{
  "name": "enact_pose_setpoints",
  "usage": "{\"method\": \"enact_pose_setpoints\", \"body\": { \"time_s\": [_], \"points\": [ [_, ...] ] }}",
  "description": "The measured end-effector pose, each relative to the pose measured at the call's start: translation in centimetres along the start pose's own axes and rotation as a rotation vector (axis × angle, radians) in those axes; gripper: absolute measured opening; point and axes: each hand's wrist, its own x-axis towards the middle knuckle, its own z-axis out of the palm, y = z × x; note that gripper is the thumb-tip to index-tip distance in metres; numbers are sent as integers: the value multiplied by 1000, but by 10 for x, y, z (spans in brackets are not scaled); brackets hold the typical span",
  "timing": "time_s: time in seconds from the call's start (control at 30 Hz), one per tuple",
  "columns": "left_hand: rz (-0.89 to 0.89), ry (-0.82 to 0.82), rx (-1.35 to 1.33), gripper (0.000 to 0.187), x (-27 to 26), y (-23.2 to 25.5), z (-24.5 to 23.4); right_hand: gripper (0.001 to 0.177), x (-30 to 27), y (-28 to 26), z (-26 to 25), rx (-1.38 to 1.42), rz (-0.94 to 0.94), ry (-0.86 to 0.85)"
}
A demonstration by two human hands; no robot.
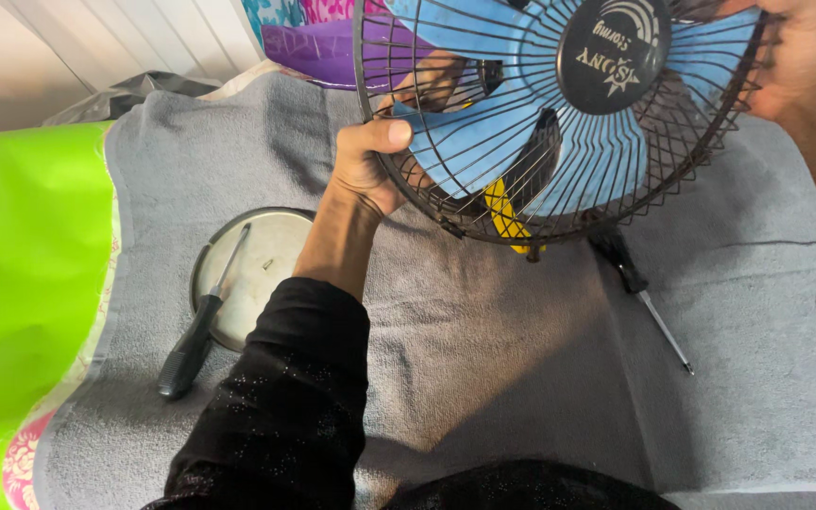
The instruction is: The person reassembles an electric fan by hand. They tighten the central hub nut with a screwdriver, then mount the blue fan blade onto the hub and secure the front wire cage over the blade.
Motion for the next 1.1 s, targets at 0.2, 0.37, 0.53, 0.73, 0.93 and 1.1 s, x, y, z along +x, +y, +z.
{"method": "enact_pose_setpoints", "body": {
  "time_s": [0.2,0.37,0.53,0.73,0.93,1.1],
  "points": [
    [-6,6,-6,85,-3,-7,-11,25,3,4,6,35,31,-26],
    [-14,31,-47,86,-8,-13,-16,27,-8,-7,32,-23,96,-7],
    [-43,70,-94,83,-13,-18,-20,35,-5,-18,49,-16,-20,-271],
    [20,92,-70,85,-21,-20,-24,38,-6,-22,59,-8,-31,-408],
    [29,23,-123,83,-25,-22,-24,33,-5,-34,71,-18,-17,-417],
    [14,17,-139,82,-28,-26,-26,31,-2,-39,85,-21,-22,-457]
  ]
}}
